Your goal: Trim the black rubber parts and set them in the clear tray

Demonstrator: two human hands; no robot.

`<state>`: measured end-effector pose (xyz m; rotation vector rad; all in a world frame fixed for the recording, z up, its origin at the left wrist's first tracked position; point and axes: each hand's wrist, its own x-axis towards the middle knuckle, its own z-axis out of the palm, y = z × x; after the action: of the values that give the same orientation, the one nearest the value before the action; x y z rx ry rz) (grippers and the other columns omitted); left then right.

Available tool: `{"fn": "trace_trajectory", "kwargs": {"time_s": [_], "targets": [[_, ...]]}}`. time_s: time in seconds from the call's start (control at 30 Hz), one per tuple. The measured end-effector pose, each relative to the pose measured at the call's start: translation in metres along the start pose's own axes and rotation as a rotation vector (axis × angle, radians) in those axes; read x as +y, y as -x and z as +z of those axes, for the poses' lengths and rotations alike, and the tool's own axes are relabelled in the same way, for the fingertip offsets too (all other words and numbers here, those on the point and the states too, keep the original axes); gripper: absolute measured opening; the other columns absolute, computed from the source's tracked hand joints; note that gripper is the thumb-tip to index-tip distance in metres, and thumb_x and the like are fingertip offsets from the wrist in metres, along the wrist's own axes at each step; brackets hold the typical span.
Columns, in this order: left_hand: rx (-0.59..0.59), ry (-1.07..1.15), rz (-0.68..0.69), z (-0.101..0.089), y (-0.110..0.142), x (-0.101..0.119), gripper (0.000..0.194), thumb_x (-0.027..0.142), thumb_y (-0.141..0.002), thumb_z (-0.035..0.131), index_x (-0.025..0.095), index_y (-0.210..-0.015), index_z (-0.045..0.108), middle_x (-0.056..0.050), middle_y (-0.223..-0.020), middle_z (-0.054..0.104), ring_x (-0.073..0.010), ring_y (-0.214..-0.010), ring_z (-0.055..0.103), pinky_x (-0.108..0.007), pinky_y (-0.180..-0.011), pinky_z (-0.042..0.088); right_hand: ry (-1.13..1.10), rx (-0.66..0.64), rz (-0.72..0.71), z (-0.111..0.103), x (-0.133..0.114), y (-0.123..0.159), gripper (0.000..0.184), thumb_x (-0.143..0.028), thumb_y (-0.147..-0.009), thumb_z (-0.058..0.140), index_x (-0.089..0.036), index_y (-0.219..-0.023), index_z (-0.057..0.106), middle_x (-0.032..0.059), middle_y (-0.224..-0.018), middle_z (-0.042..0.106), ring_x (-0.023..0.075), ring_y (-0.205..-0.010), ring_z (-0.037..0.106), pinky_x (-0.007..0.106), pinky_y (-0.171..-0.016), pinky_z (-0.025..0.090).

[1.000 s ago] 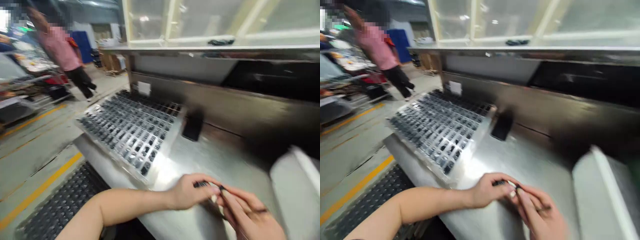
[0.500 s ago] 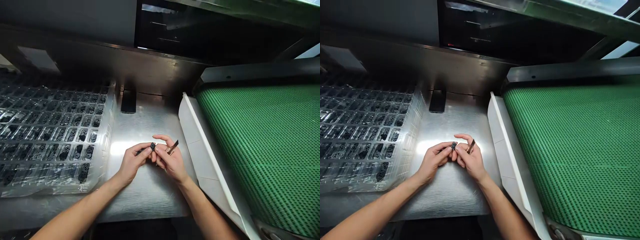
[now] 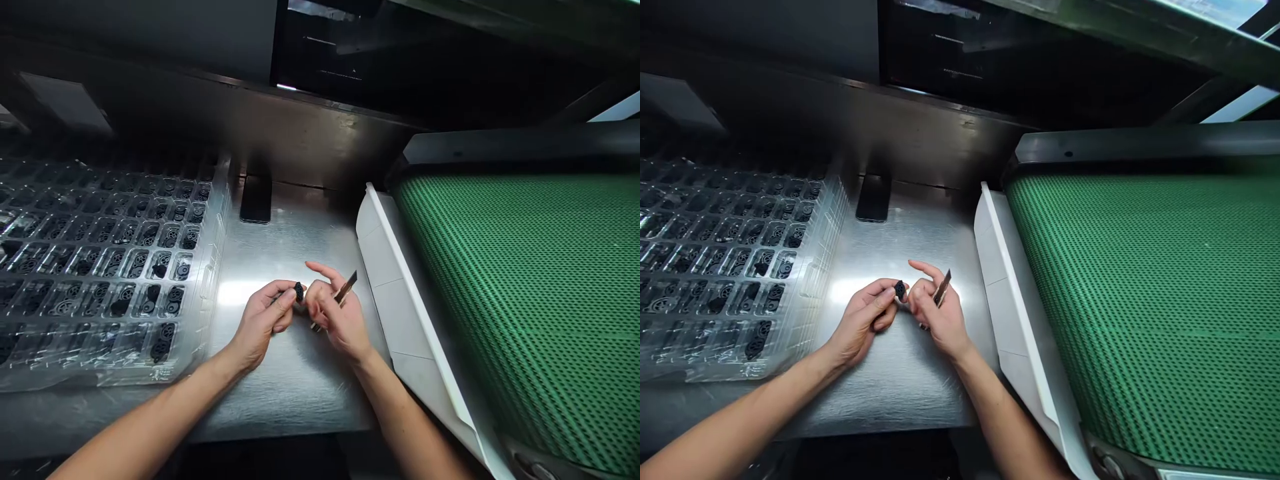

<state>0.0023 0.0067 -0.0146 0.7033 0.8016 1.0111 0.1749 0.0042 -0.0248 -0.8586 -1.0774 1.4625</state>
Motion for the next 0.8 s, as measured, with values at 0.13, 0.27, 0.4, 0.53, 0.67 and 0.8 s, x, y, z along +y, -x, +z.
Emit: {"fn": "trace_trajectory", "kwargs": {"time_s": [0.13, 0.27, 0.4, 0.53, 0.67, 0.8], "targets": [[-0.020, 0.049, -0.004, 0.002, 0.001, 0.003, 0.036, 0.044, -0.097, 0.082, 0.013, -0.113, 0.073, -0.008, -0.103, 0.073, -0.0008, -0.051, 0.035, -0.023, -0.052, 0.017, 0.076, 0.074, -0.097, -0.008, -0.002, -0.002, 0.068, -0.079, -0.111, 0.041, -0.033, -0.157, 0.059, 0.0010, -0.095, 0.055, 0.0105, -0.059, 0.033, 0.031, -0.054, 0.025], [-0.045, 0.089, -0.025, 0.000, 0.002, 0.001, 0.034, 0.041, -0.098, 0.080, 0.013, -0.117, 0.073, -0.007, -0.101, 0.072, -0.0008, -0.051, 0.034, -0.023, -0.052, 0.017, 0.334, 0.110, -0.114, -0.014, -0.004, 0.003, 0.052, -0.059, -0.120, 0.037, -0.030, -0.151, 0.067, 0.0012, -0.090, 0.059, 0.0127, -0.063, 0.039, 0.032, -0.058, 0.030], [-0.052, 0.111, -0.044, -0.001, 0.001, 0.001, 0.032, 0.040, -0.099, 0.080, 0.014, -0.116, 0.074, -0.004, -0.096, 0.069, -0.0011, -0.051, 0.034, -0.022, -0.052, 0.019, 0.525, 0.105, -0.223, -0.017, -0.004, 0.009, 0.043, -0.045, -0.121, 0.043, -0.025, -0.149, 0.069, 0.0002, -0.081, 0.060, 0.0159, -0.074, 0.056, 0.032, -0.068, 0.042], [-0.075, 0.101, -0.073, -0.002, 0.002, 0.001, 0.031, 0.040, -0.098, 0.080, 0.014, -0.115, 0.075, -0.004, -0.093, 0.068, -0.0013, -0.051, 0.034, -0.022, -0.052, 0.020, 0.605, 0.086, -0.313, -0.019, -0.003, 0.012, 0.037, -0.036, -0.118, 0.055, -0.028, -0.152, 0.067, -0.0008, -0.085, 0.063, 0.0144, -0.074, 0.059, 0.031, -0.071, 0.047], [-0.108, 0.095, -0.141, -0.003, 0.003, 0.000, 0.033, 0.039, -0.094, 0.083, 0.013, -0.114, 0.075, -0.003, -0.086, 0.066, -0.0022, -0.051, 0.036, -0.021, -0.051, 0.019, 0.610, 0.048, -0.334, -0.015, -0.010, 0.009, 0.034, -0.028, -0.108, 0.071, -0.028, -0.142, 0.073, 0.0001, -0.091, 0.064, 0.0117, -0.066, 0.052, 0.027, -0.055, 0.039], [-0.085, 0.081, -0.153, -0.003, 0.003, 0.001, 0.034, 0.038, -0.093, 0.084, 0.014, -0.115, 0.074, -0.001, -0.080, 0.064, -0.0026, -0.050, 0.035, -0.021, -0.050, 0.019, 0.582, -0.056, -0.311, -0.010, -0.016, 0.004, 0.018, -0.019, -0.101, 0.078, -0.024, -0.117, 0.083, 0.0037, -0.094, 0.070, 0.0155, -0.082, 0.065, 0.025, -0.059, 0.044]]}}
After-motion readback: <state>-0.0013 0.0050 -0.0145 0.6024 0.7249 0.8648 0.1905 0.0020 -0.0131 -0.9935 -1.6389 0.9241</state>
